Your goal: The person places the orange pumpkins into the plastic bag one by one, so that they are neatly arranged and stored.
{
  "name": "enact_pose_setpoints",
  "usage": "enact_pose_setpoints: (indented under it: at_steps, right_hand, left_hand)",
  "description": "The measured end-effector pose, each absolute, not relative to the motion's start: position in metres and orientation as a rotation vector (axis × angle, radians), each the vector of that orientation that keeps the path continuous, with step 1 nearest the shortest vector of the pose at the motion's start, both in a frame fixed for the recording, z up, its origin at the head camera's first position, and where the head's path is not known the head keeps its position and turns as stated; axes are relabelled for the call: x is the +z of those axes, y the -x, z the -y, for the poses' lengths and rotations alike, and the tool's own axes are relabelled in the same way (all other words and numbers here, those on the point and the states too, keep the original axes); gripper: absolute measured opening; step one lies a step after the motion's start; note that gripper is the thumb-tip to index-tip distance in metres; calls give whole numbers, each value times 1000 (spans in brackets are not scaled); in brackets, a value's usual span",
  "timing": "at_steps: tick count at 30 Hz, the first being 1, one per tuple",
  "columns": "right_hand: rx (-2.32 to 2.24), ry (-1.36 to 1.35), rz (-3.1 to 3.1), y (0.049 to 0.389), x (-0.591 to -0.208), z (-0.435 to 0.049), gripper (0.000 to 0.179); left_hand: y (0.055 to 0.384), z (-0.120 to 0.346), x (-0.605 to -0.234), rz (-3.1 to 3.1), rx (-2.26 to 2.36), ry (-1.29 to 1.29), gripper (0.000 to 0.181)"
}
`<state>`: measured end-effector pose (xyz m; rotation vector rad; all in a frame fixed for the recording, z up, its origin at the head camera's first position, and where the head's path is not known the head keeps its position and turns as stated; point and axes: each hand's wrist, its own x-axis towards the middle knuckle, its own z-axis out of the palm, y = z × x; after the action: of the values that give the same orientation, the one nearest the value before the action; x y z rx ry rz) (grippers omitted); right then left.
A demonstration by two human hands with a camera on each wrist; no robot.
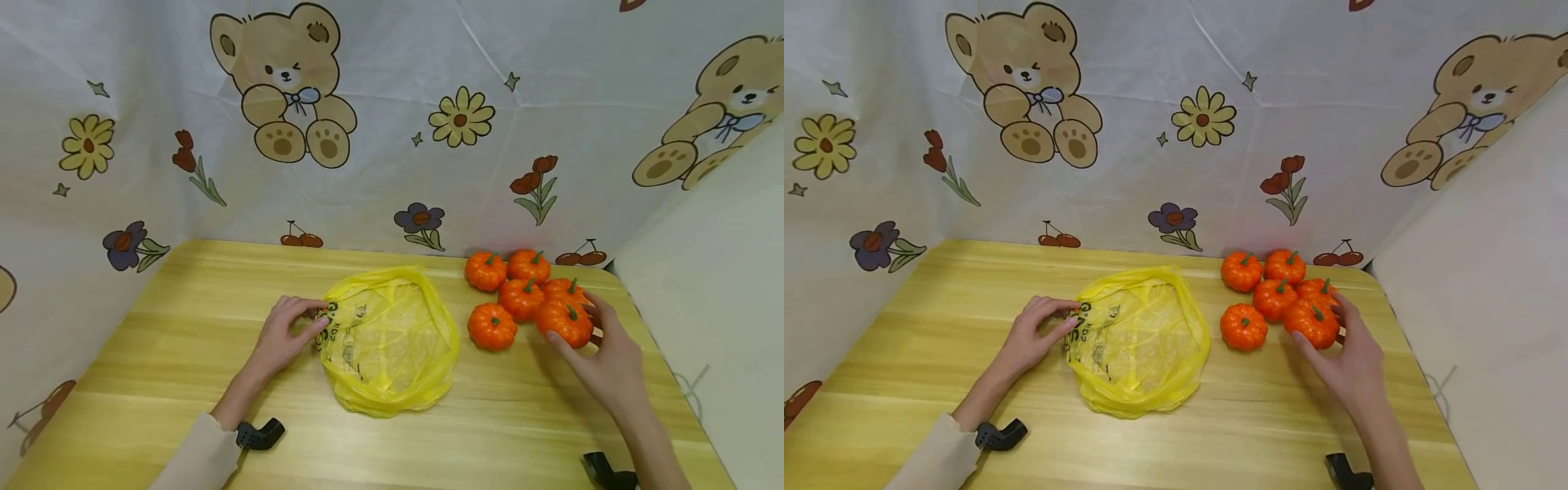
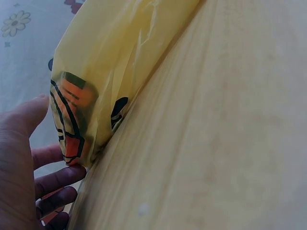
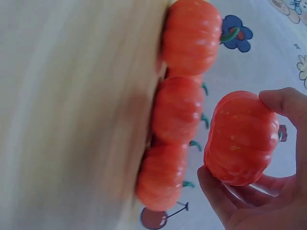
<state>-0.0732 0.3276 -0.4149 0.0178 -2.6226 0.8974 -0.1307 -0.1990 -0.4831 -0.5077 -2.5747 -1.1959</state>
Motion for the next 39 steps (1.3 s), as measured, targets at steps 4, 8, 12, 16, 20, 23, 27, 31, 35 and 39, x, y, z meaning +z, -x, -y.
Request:
enact_pose_setpoints:
  at_steps: [4,8,12,16,20,23,27,31,35,39]
  right_hand:
    - [942,-32,2609,79,-405,-317,89]
    - [956,-77,2592,85,-400,-306,84]
    - [980,-101,2580,90,-397,-294,83]
    - [997,-95,2579,96,-394,-284,83]
    - [1017,-101,2601,102,-390,-274,83]
    - [1033,-115,2616,106,-388,-267,81]
    - [1046,-135,2615,113,-384,-256,80]
    - [1072,-160,2601,120,-381,-245,78]
    - [1088,-181,2602,127,-380,-233,76]
    - [1092,-208,2608,134,-379,-222,77]
  left_hand:
    - [129,200,-484,2562,-1206,506,29]
    - [129,199,-485,2555,-1205,515,27]
    - [130,200,-486,2561,-1203,515,25]
    - [131,199,-486,2562,-1210,517,25]
    - [131,200,-486,2554,-1216,520,25]
    - [131,200,-486,2546,-1213,525,24]
    - [132,201,-486,2545,-1213,523,24]
    - [133,201,-486,2545,-1221,521,24]
    - [133,201,-486,2550,-1222,519,24]
    - [133,201,-485,2553,-1223,516,24]
